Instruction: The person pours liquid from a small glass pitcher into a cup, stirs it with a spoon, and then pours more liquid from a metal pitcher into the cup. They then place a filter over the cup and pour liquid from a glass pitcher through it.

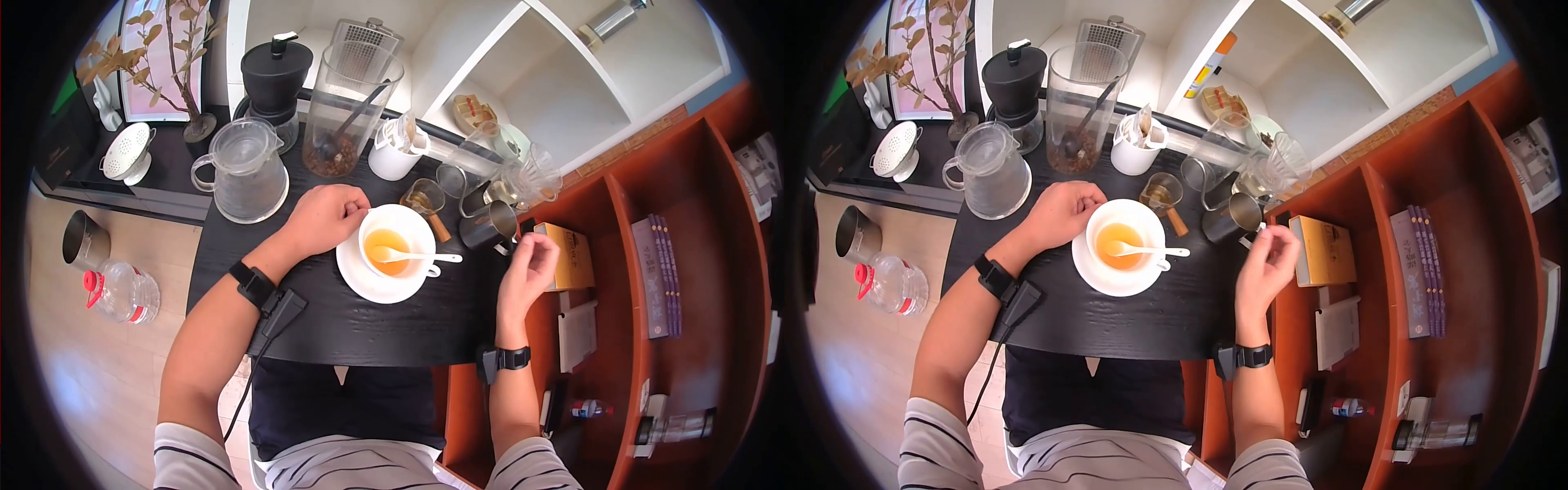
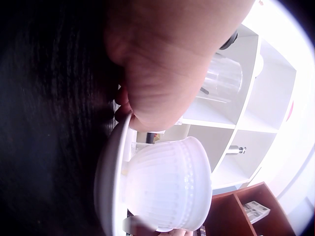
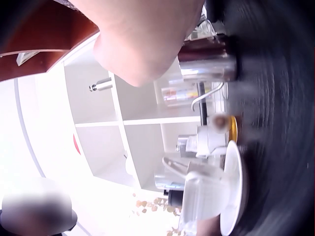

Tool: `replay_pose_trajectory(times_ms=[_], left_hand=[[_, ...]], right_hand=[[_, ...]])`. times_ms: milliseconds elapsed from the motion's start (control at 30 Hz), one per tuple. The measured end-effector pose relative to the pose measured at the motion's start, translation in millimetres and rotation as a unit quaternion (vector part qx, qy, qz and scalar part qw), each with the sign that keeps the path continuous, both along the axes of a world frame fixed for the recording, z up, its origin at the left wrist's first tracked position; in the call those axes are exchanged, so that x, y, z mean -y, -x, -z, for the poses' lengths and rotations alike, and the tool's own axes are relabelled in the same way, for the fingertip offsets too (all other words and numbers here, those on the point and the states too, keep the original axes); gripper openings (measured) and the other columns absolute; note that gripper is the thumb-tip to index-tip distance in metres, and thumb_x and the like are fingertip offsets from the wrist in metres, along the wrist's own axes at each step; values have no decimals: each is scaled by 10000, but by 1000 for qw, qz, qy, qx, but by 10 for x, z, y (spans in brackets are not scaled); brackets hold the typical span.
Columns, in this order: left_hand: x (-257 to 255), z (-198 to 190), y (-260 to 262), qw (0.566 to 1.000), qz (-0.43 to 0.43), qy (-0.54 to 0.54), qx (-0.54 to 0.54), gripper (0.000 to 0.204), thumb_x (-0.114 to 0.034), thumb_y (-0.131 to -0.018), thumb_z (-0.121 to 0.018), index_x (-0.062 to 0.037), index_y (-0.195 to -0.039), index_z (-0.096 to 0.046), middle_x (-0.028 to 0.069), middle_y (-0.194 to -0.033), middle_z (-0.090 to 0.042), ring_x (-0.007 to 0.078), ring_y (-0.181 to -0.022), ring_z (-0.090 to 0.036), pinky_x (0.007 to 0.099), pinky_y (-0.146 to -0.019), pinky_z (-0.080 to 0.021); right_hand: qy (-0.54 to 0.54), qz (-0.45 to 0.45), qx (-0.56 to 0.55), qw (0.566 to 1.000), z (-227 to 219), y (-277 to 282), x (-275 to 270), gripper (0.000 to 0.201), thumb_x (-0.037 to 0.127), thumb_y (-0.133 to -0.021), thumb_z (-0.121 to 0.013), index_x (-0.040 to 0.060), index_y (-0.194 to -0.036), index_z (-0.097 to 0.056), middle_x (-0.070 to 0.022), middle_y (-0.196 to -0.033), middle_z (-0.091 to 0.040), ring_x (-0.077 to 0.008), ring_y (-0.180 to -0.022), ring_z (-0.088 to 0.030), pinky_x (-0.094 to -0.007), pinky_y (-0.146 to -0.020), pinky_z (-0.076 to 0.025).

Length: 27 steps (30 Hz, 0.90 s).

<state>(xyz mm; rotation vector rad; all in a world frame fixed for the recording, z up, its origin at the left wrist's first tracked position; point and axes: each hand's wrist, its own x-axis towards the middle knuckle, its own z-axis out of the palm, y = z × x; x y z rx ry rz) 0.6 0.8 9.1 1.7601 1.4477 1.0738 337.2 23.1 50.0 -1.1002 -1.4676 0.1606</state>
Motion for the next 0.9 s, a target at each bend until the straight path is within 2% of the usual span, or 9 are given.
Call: replay_pose_trajectory(times_ms=[67,133,233,400,500,533,600,700,900], left_hand=[[-11,35,-18,1000,4,-6,-8,129,-94,-908,-733,-16,-1007,-765,23,-752,-699,75,-649,-602,267,-626,-498],[-14,53,-22,1000,-8,-4,17,141,-151,-910,-710,-34,-965,-767,95,-758,-720,237,-666,-687,367,-643,-522],[-8,37,-20,1000,-2,1,22,142,-152,-911,-717,-33,-969,-768,99,-761,-718,228,-660,-681,359,-636,-519],[11,-8,-30,1000,-6,20,22,142,-155,-922,-731,-32,-981,-772,73,-765,-722,174,-656,-669,324,-636,-518],[27,-40,-46,1000,-8,15,20,124,-75,-908,-751,-19,-1016,-772,-22,-727,-642,41,-650,-528,240,-601,-467],[25,-39,-46,1000,-5,17,25,134,-69,-900,-757,-21,-1025,-773,-20,-723,-623,46,-646,-511,244,-596,-458],[24,-40,-46,999,-6,22,26,137,-65,-899,-760,-21,-1027,-773,-19,-726,-623,47,-646,-510,244,-595,-456],[25,-61,-54,999,-5,33,18,141,-67,-908,-766,-17,-1039,-775,-27,-751,-636,39,-658,-509,237,-607,-457],[-33,29,-32,999,6,33,16,158,-75,-944,-774,4,-1081,-768,-32,-860,-710,17,-715,-545,214,-660,-478]], right_hand=[[49,-125,9,991,48,85,55,103,87,-1050,-670,13,-1112,-635,-23,-1008,-642,-99,-875,-613,-259,-767,-521],[113,-114,98,982,-6,262,108,149,119,-1042,-685,-9,-1115,-665,-76,-982,-667,-140,-838,-641,-287,-734,-530],[168,-111,177,963,-46,479,55,274,226,-1061,-660,-45,-1095,-678,-181,-937,-704,-273,-799,-692,-392,-715,-543],[292,-154,218,918,15,606,-101,399,316,-1089,-607,-50,-943,-673,-212,-695,-648,-367,-661,-673,-451,-653,-513],[281,-188,197,920,153,612,-191,396,307,-1087,-614,-52,-924,-660,-200,-645,-617,-338,-578,-625,-444,-603,-484],[280,-190,191,921,168,622,-199,396,307,-1087,-614,-52,-924,-660,-200,-645,-617,-338,-578,-625,-444,-603,-484],[286,-191,174,923,202,633,-210,390,295,-1100,-611,-29,-888,-653,-65,-632,-605,-115,-570,-534,-329,-546,-427],[279,-197,125,932,326,620,-285,363,286,-1071,-655,-47,-927,-663,-162,-618,-586,-204,-526,-497,-380,-546,-429],[288,-225,70,928,434,568,-394,312,254,-1066,-670,-34,-947,-680,-96,-640,-616,-124,-553,-501,-331,-546,-426]])
